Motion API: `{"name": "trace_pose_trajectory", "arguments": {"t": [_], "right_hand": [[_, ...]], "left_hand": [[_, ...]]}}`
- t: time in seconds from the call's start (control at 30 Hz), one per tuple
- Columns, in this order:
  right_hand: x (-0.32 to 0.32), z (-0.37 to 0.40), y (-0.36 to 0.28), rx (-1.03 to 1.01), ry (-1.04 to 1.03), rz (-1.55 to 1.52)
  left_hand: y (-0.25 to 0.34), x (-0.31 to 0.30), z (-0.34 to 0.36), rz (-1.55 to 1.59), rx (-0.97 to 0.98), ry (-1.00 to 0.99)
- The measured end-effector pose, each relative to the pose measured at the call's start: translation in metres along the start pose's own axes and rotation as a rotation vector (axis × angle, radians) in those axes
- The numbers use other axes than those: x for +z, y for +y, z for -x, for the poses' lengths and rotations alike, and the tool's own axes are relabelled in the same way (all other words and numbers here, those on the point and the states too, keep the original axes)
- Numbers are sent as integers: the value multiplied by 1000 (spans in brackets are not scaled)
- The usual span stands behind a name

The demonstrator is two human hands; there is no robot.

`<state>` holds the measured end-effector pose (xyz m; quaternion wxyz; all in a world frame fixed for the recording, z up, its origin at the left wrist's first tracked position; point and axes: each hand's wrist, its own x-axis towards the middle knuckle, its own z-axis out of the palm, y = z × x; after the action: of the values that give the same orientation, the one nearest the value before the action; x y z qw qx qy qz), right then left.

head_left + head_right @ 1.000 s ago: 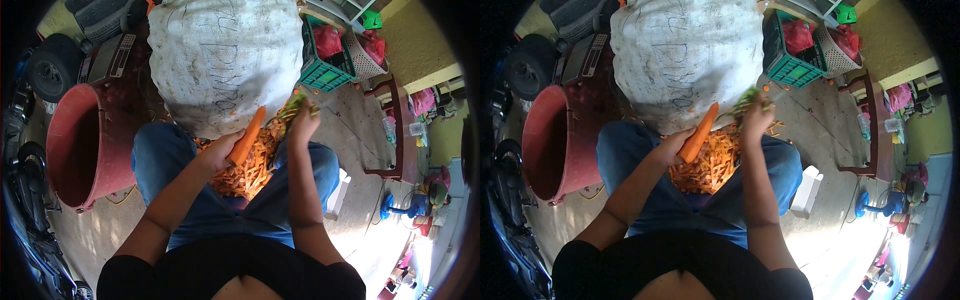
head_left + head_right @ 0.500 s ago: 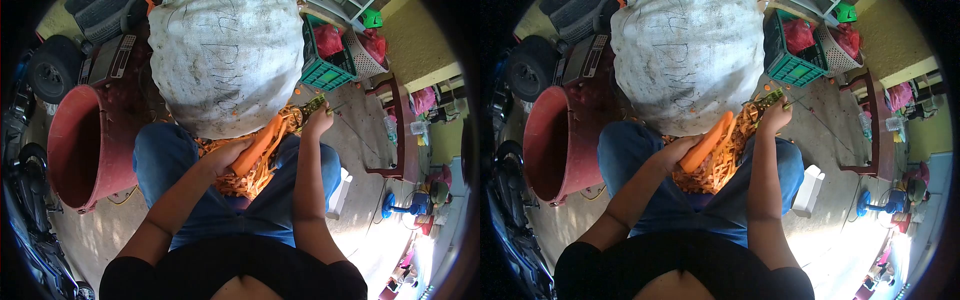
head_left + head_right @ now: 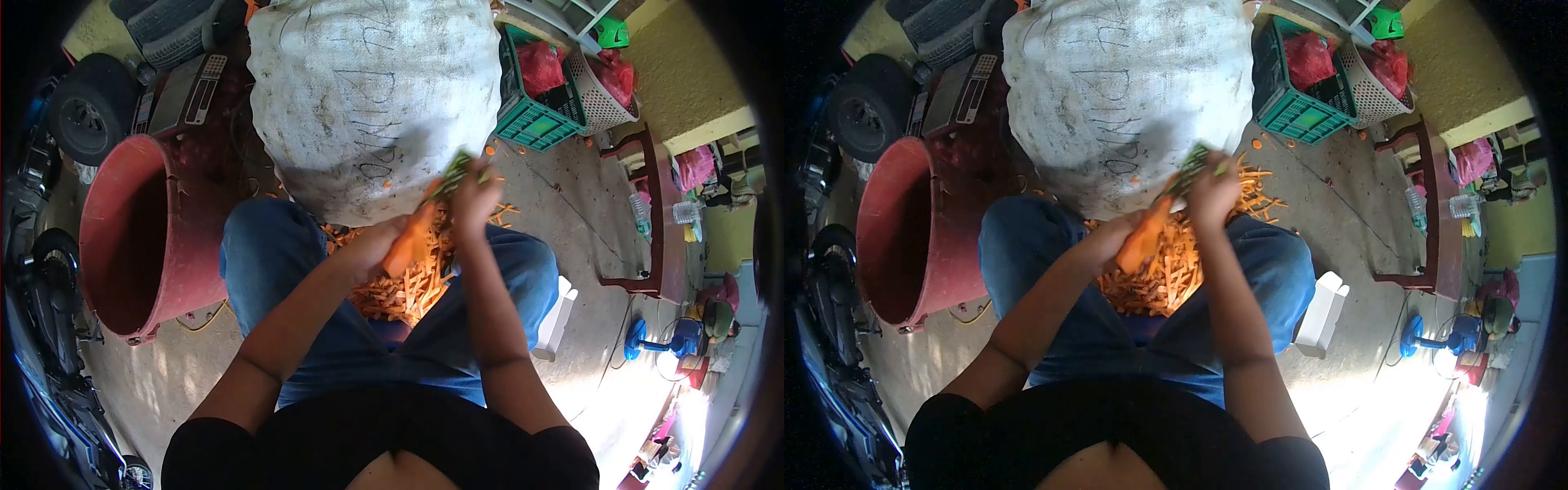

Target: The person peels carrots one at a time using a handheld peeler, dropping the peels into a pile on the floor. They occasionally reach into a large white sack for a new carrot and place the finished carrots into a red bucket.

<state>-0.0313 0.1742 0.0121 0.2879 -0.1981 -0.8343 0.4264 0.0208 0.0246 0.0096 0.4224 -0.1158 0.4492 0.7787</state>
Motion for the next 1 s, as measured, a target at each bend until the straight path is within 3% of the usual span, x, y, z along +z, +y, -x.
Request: {"name": "trace_pose_trajectory", "arguments": {"t": [0.03, 0.1, 0.13, 0.2, 0.27, 0.3, 0.37, 0.47, 0.53, 0.63, 0.7, 0.77, 0.8, 0.87, 0.93, 1.0], "right_hand": [[-6, -22, 6, 166, 73, -45], [-21, -50, 23, 134, 303, -101], [-26, -53, 26, 136, 305, -98], [-37, -55, 28, 282, 284, -524], [-33, -39, 22, 170, 159, -538], [-27, -27, 21, 141, 85, -578], [-28, 9, -16, 314, -184, -635], [-7, 42, -11, -73, -255, -334], [-12, 48, -28, -89, -242, -293], [-9, 27, -15, -128, -67, -197], [-16, -18, 3, -98, 152, -152], [-34, -56, 19, 173, 294, -122], [-41, -61, 25, 176, 295, -123], [-50, -67, 33, 234, 347, -519], [-51, -54, 27, 205, 270, -512], [-43, -41, 27, 18, -47, -280]], "left_hand": [[0, 2, 3, -163, 28, -109], [-6, 2, 6, -241, 48, -73], [-7, 3, 7, -316, 64, -36], [-3, 4, 6, -174, 39, -94], [-1, -1, -1, 24, -6, -24], [-8, -16, -15, 106, -37, -111], [-4, -10, -13, 166, -39, -60], [3, 6, -8, 310, -42, 32], [4, 5, -6, 395, -39, 82], [0, -7, -7, 168, -92, -24], [-6, -12, -2, -109, -7, -298], [-1, 0, 10, -193, -61, -228], [2, 4, 14, -278, -112, -152], [2, -5, 8, -272, -23, -222], [-1, -9, -1, -259, 70, -298], [-1, -13, -8, -550, 252, -132]]}}
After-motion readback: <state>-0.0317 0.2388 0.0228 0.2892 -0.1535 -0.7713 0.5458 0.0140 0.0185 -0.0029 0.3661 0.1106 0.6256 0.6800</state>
